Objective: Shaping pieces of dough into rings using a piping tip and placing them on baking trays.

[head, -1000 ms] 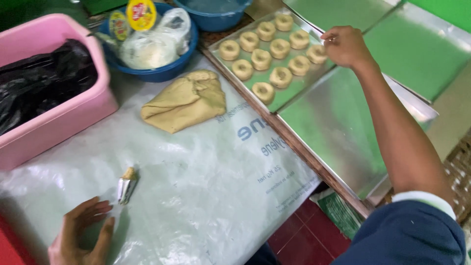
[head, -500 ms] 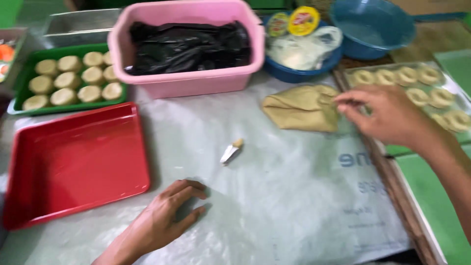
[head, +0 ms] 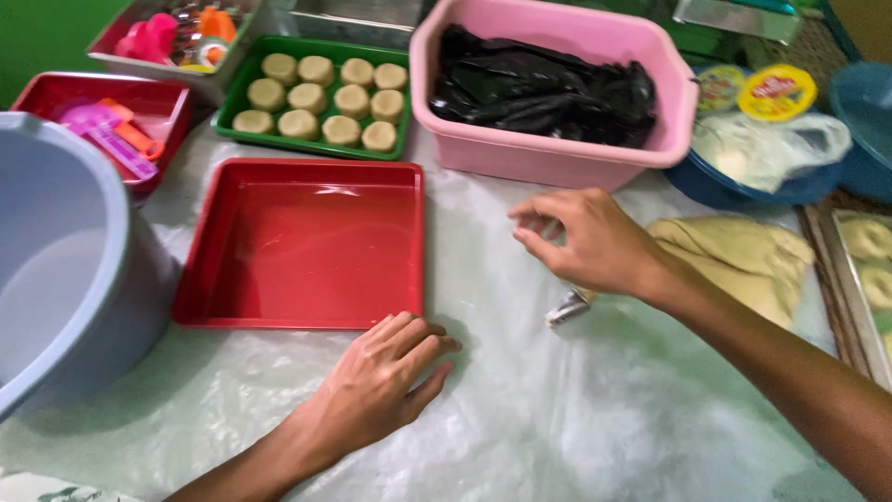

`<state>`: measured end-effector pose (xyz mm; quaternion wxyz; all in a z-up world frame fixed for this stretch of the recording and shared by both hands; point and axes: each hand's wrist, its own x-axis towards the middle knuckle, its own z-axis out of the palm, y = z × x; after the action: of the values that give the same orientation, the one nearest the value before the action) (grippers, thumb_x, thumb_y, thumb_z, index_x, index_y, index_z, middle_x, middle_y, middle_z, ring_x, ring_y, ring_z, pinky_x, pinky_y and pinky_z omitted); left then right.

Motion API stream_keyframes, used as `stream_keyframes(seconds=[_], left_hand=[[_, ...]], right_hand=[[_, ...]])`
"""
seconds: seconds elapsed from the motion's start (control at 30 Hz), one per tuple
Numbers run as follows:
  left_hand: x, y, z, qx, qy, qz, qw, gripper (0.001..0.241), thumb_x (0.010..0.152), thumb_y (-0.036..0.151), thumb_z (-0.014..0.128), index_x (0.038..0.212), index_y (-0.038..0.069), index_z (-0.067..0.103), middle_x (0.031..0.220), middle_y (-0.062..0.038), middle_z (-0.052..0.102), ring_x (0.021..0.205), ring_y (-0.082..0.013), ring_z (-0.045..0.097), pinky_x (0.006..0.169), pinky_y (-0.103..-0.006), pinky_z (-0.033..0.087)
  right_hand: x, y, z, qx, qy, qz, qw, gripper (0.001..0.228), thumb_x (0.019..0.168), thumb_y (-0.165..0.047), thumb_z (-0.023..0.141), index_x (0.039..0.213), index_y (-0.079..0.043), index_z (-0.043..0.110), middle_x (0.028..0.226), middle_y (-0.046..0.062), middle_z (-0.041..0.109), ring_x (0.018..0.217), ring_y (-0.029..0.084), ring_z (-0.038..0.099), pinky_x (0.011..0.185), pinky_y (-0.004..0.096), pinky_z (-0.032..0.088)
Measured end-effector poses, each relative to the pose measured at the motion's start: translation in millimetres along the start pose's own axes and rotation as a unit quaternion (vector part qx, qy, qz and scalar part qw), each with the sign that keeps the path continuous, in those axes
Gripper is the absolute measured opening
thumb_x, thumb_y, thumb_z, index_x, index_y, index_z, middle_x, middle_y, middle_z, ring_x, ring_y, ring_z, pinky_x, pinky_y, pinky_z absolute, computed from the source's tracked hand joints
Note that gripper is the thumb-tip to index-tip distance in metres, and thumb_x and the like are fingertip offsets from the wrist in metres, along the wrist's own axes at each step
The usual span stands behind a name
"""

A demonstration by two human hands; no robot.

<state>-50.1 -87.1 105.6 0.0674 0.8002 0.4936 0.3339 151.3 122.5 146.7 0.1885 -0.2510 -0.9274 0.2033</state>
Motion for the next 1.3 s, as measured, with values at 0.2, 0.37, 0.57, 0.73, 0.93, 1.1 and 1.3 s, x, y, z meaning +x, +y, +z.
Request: stream_keyframes(seconds=[0.2,0.37,0.57,0.73,0.93,1.1,1.3], left_hand=[[-32,-19,-7,0.182,-0.011,-0.088,0.979,0.064,0.08,0.02,0.069,0.138,0.0,0.052,0.137,-0.019,0.055,0.122,-0.0332,0.054,0.097,-0.0433,0.044],[-62,-42,-17,0.242,-0.02,-0.081,0.967,0.048,0.081,0.011,0.061,0.126,-0.003,0.062,0.117,-0.014,0.062,0.102,-0.0269,0.058,0.09,-0.0392,0.046],[-77,-34,-30,0.216,-0.039,0.0,0.976,0.04,0.082,0.011,0.066,0.12,-0.001,0.068,0.112,-0.014,0.065,0.093,-0.0253,0.06,0.08,-0.0376,0.049],[-98,-18,-32,0.171,-0.028,0.054,0.983,0.037,0.089,0.014,0.064,0.12,-0.004,0.068,0.117,-0.017,0.066,0.098,-0.0291,0.063,0.086,-0.0408,0.05],[-110,-14,-33,0.136,-0.018,0.05,0.989,0.032,0.089,0.009,0.068,0.119,-0.002,0.072,0.105,-0.014,0.069,0.094,-0.026,0.066,0.084,-0.0415,0.055],[-113,-16,-34,0.13,-0.008,0.057,0.99,0.032,0.088,0.011,0.068,0.118,-0.002,0.072,0.112,-0.016,0.069,0.1,-0.0289,0.066,0.085,-0.0429,0.054],[-120,-16,-33,0.123,-0.021,0.053,0.991,0.03,0.091,0.012,0.068,0.118,0.001,0.074,0.107,-0.014,0.071,0.1,-0.0271,0.069,0.088,-0.0429,0.056]], right_hand=[[83,31,87,0.1,0.026,0.084,0.991,0.038,0.088,-0.022,0.074,0.118,0.001,0.07,0.11,0.011,0.077,0.094,0.02,0.075,0.08,0.032,0.06],[125,37,129,0.177,0.056,0.143,0.972,0.046,0.096,-0.031,0.061,0.125,0.005,0.062,0.119,0.018,0.073,0.106,0.025,0.072,0.09,0.034,0.057],[147,12,127,0.258,-0.017,0.249,0.933,0.034,0.102,-0.032,0.049,0.101,-0.002,0.066,0.099,0.006,0.067,0.086,0.015,0.057,0.079,0.034,0.05],[172,38,155,0.363,-0.006,0.286,0.887,0.028,0.101,-0.029,0.055,0.088,-0.005,0.063,0.096,0.005,0.062,0.096,0.015,0.059,0.084,0.032,0.055],[195,42,180,0.448,0.026,0.338,0.827,0.027,0.103,-0.024,0.058,0.106,0.003,0.06,0.096,0.009,0.058,0.087,0.017,0.064,0.073,0.027,0.057],[198,34,185,0.407,0.101,0.367,0.83,0.021,0.101,-0.016,0.064,0.086,0.0,0.065,0.079,0.005,0.063,0.064,0.012,0.063,0.057,0.024,0.051],[198,25,174,0.442,0.079,0.353,0.821,0.018,0.096,-0.009,0.062,0.1,0.009,0.065,0.092,0.011,0.067,0.064,0.013,0.064,0.056,0.02,0.056]])
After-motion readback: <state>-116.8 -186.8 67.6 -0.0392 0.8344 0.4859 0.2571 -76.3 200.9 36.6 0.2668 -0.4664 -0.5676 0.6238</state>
